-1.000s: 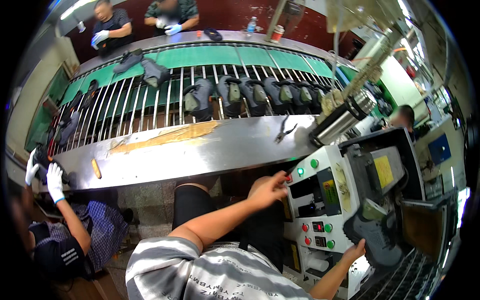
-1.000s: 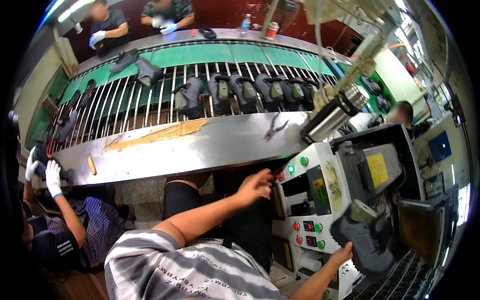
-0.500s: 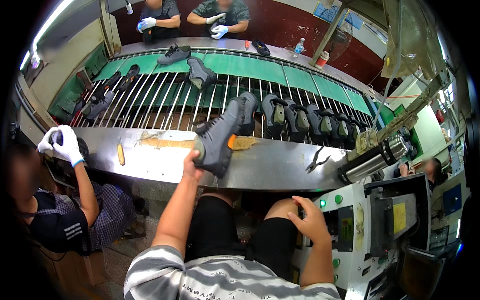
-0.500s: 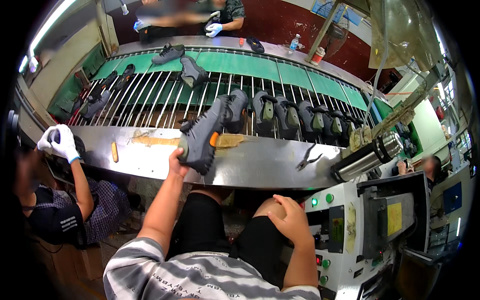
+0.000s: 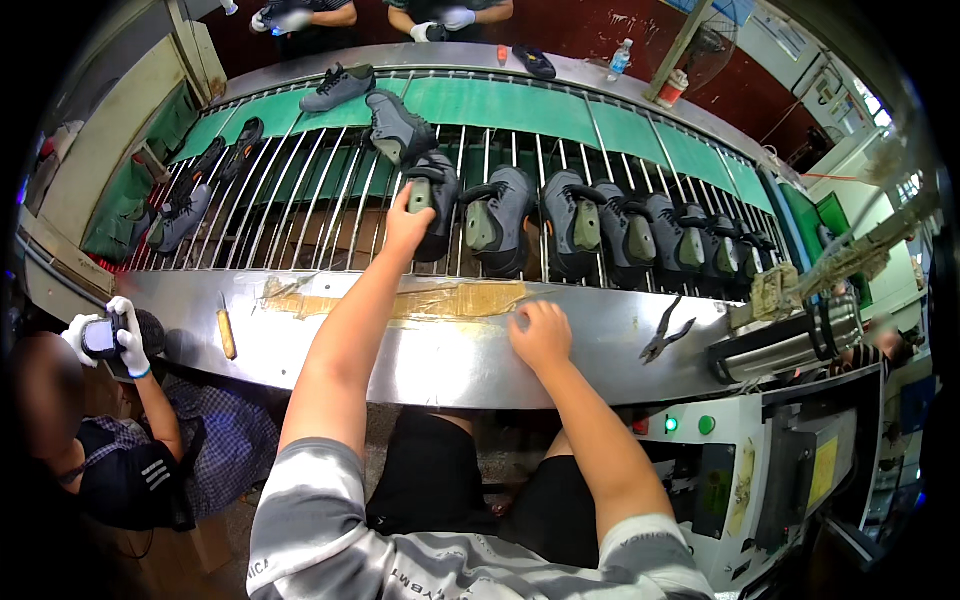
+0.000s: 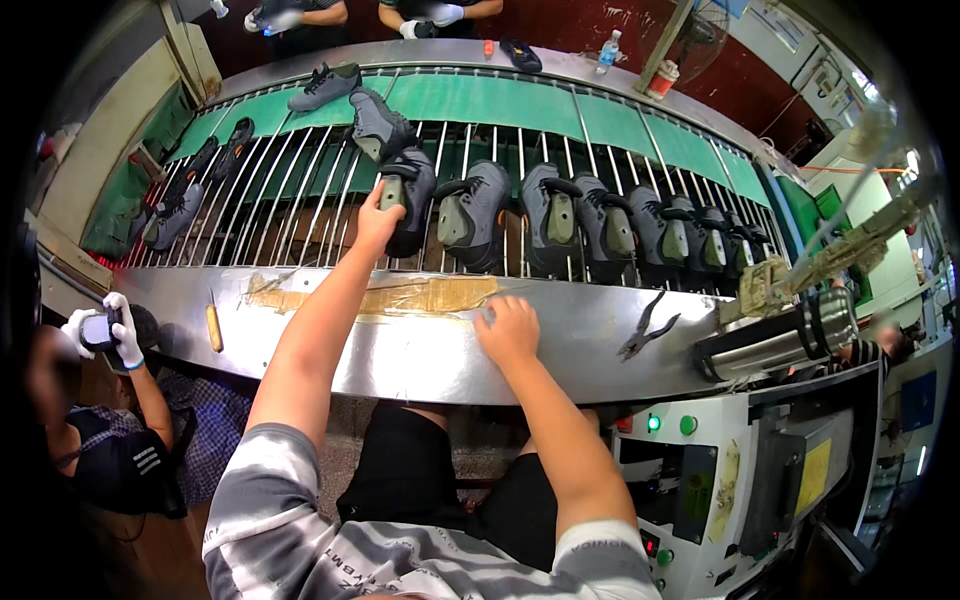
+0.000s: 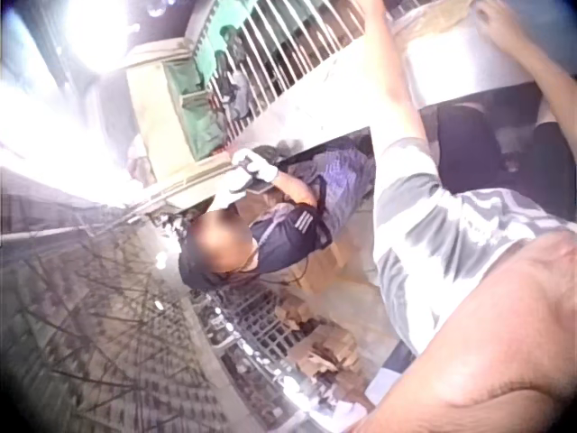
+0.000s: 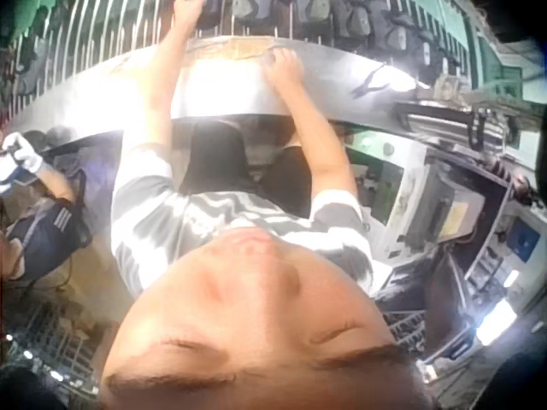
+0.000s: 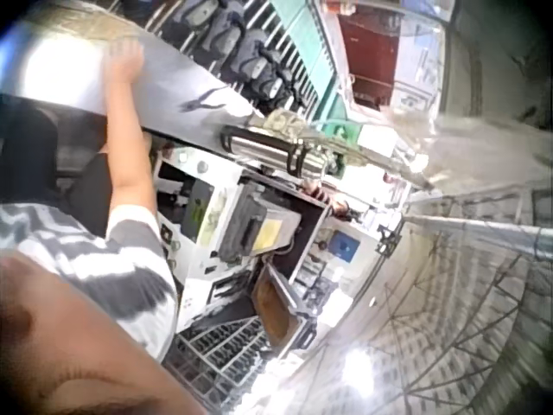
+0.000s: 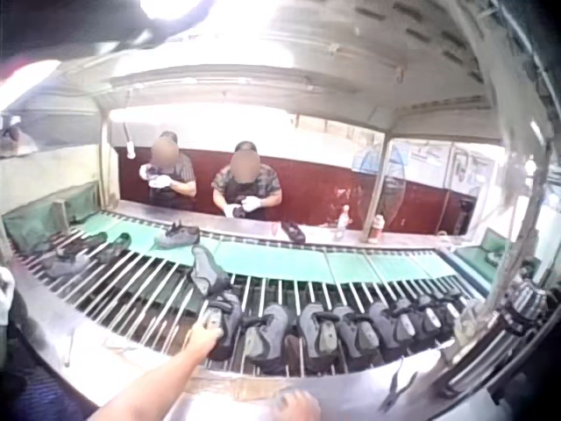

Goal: The person takes shoes from a conveyor belt, places them into a forming machine one at a time, presses buttons to operate the machine, and then returns the shoes to the belt.

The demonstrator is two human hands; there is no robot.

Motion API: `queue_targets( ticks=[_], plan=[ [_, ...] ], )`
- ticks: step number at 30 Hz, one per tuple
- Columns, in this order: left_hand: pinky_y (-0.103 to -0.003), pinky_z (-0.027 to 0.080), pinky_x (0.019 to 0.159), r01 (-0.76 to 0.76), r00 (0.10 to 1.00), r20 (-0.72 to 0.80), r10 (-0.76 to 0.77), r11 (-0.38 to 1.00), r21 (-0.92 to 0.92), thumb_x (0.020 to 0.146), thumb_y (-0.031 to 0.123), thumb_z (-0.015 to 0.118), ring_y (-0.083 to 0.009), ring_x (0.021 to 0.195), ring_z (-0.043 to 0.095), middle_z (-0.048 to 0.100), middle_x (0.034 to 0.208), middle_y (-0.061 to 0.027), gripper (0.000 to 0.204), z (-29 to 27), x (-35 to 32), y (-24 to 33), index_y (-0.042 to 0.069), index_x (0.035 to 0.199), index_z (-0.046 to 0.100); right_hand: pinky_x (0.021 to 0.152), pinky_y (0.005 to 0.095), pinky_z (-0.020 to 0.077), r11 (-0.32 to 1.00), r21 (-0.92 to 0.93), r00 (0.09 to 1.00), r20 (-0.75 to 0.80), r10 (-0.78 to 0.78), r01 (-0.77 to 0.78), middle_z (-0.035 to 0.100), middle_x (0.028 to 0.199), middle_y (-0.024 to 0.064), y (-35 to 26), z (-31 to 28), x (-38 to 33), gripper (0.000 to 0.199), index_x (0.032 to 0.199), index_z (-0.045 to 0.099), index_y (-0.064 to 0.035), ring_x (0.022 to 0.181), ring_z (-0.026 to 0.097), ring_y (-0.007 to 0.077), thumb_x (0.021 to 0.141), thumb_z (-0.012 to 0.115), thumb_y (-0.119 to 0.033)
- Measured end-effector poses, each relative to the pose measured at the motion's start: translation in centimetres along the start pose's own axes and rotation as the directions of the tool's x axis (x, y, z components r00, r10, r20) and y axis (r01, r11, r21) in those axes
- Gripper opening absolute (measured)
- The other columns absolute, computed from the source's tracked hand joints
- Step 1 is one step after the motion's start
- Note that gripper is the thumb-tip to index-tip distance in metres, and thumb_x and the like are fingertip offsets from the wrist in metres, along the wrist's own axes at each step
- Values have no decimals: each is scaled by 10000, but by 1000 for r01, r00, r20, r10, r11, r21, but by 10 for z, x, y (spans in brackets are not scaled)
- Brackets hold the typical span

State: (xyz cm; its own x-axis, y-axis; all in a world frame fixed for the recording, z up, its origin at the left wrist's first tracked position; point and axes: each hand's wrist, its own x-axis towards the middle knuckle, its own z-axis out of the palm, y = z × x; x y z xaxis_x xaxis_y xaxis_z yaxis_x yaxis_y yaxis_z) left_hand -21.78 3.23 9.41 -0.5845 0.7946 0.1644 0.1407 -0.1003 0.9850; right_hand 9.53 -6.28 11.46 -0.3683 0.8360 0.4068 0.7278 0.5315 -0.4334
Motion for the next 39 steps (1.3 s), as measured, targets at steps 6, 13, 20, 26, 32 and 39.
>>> queue_targets(
  ticks=[6,13,20,26,32,39],
  plan=[
    [-327,401,974,-1,997,82,-7,996,87,780,173,663,-234,1112,544,565,1248,-172,691,-1,6,-5,55,1408,402,752,415,461,999,-15,998,52,-37,38,592,774,57,-12,76,48,169,727,560,-91,835,575,270,777,652,-223],
    [-294,405,787,174,973,-96,-211,937,-302,875,365,592,-116,859,529,643,992,-15,449,-55,125,-79,98,1230,525,702,422,413,992,-66,994,52,-100,104,566,738,87,-18,74,59,169,702,533,-90,773,553,287,771,628,-212],
    [-525,279,1083,591,752,-53,-657,707,-388,889,515,519,-328,1352,352,460,1418,-148,692,-30,233,-109,49,1390,420,696,421,406,993,-21,987,113,-114,117,548,749,76,-9,79,65,168,711,514,-94,774,531,278,771,626,-204],
    [-478,394,1022,509,777,49,-628,580,-636,932,438,489,-309,1193,547,567,1317,-112,551,-11,274,-121,60,1333,479,678,404,391,990,-30,976,170,-134,141,531,737,63,-9,81,67,153,712,517,-103,750,514,264,764,630,-191],
    [-402,506,925,434,859,163,-485,521,-735,895,174,653,-274,987,648,658,1107,-113,336,-26,278,-141,64,1200,564,672,398,387,989,-16,976,167,-141,146,524,728,54,-15,80,69,158,703,507,-109,738,509,255,762,632,-188],
    [-416,511,914,328,914,45,-402,672,-664,864,115,666,-284,998,640,632,1127,-158,348,-64,277,-110,-57,1152,576,677,403,396,992,-8,982,141,-127,129,534,712,52,-15,80,68,174,691,511,-107,736,517,258,770,634,-201]
  ],
)
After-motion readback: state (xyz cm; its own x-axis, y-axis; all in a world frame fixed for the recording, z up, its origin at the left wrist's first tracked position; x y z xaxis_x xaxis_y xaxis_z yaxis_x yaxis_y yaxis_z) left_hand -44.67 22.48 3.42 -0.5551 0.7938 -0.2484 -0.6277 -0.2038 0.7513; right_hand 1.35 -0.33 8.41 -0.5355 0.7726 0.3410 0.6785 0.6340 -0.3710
